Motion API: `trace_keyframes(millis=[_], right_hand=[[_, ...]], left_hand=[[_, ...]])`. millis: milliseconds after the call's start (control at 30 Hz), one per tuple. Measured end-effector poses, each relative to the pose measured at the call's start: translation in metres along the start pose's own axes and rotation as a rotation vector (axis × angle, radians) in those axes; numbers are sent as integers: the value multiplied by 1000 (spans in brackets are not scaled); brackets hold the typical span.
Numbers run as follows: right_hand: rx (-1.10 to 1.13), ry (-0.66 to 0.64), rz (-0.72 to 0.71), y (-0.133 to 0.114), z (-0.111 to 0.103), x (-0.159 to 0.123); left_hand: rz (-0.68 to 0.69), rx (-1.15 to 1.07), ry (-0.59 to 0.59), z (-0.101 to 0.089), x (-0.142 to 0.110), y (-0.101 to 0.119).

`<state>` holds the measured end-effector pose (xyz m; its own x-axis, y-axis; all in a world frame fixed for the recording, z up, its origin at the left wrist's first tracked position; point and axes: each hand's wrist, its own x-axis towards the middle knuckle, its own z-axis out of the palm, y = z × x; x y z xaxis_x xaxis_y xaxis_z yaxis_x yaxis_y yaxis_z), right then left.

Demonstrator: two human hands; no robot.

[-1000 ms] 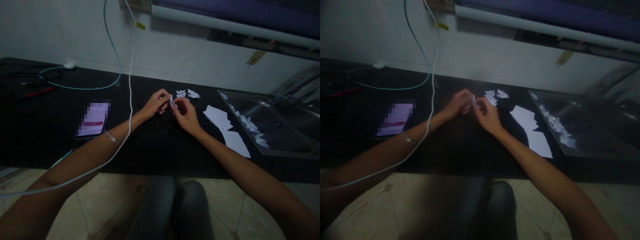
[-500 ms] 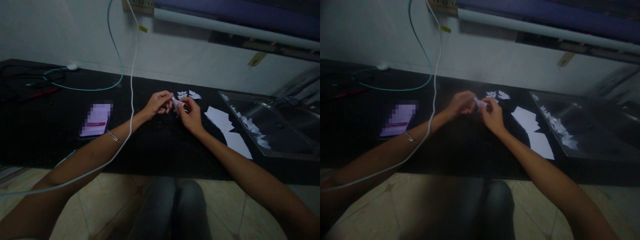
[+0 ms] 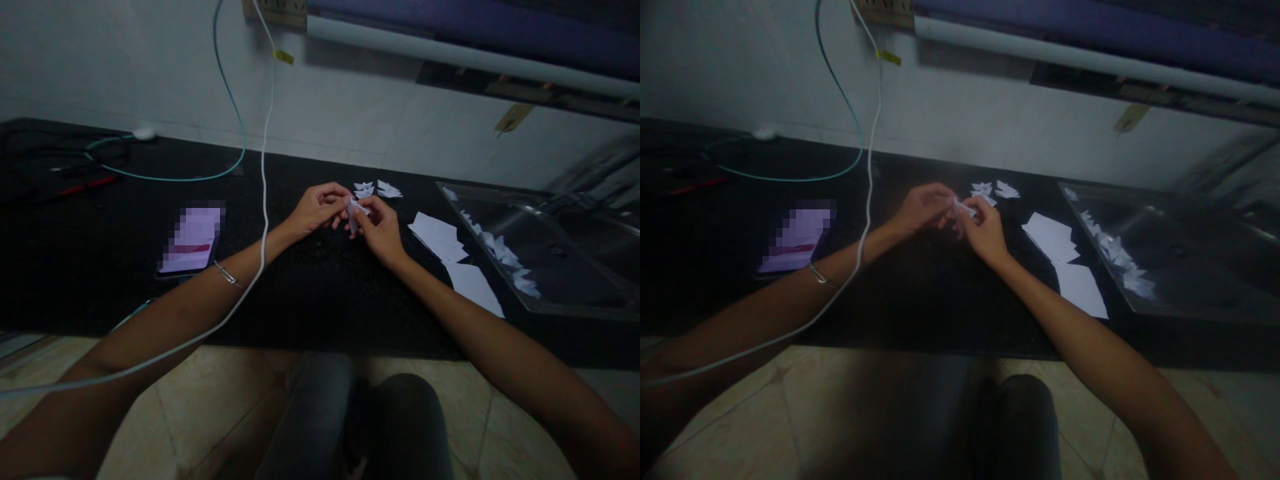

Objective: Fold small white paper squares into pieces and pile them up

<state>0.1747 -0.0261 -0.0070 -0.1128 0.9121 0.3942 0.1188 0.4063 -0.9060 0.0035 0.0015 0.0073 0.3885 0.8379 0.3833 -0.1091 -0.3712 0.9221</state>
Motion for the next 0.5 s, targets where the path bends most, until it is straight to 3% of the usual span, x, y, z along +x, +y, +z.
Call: trace_keyframes(millis=[100, 300, 500], right_hand=[[-4, 12, 5, -2, -1, -1], [-179, 35, -184, -10, -6, -6], [-210, 0, -187, -6, -6, -6]], left_hand=[[5, -6, 11, 0, 0, -1], [-5, 19, 62, 1, 1, 1], [0, 42, 48, 0, 1, -1]])
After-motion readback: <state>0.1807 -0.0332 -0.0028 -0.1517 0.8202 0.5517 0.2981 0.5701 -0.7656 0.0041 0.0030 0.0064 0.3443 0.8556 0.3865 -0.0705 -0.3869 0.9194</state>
